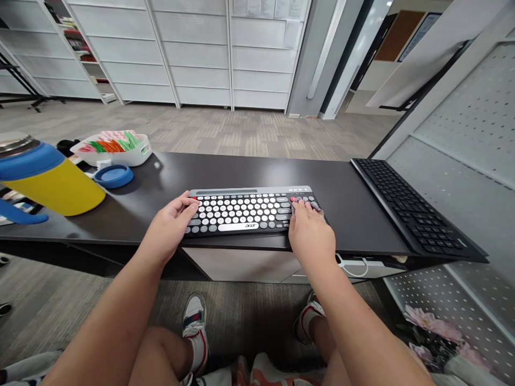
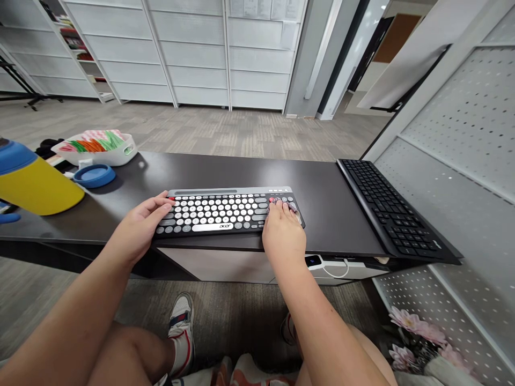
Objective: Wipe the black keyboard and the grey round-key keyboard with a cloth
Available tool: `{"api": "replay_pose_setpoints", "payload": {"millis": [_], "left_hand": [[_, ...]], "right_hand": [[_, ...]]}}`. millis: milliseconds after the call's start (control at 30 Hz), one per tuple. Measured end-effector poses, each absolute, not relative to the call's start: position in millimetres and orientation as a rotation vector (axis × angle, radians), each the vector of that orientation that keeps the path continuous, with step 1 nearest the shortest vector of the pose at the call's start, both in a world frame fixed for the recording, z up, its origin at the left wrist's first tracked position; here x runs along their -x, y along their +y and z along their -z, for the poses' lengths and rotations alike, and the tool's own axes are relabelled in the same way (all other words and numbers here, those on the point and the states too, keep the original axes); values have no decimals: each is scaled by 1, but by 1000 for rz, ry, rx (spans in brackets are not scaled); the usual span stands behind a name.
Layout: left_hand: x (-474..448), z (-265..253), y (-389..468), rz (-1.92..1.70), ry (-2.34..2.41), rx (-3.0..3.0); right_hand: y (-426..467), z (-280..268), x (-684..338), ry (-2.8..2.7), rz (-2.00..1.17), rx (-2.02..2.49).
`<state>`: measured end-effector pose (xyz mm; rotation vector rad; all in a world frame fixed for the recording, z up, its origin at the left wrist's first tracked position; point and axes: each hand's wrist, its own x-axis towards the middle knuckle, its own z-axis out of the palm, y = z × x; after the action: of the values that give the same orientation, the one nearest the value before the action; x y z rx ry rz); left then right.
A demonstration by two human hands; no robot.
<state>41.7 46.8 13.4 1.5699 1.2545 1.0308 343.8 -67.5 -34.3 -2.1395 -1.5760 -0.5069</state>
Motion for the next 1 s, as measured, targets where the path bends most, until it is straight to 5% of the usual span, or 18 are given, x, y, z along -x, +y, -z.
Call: {"api": "replay_pose_setpoints", "payload": {"millis": [1000], "left_hand": [[-42,-9,50,-1044,1225,-1559]], "right_hand": [[-67,35,-344,-1569,512,2154]]}}
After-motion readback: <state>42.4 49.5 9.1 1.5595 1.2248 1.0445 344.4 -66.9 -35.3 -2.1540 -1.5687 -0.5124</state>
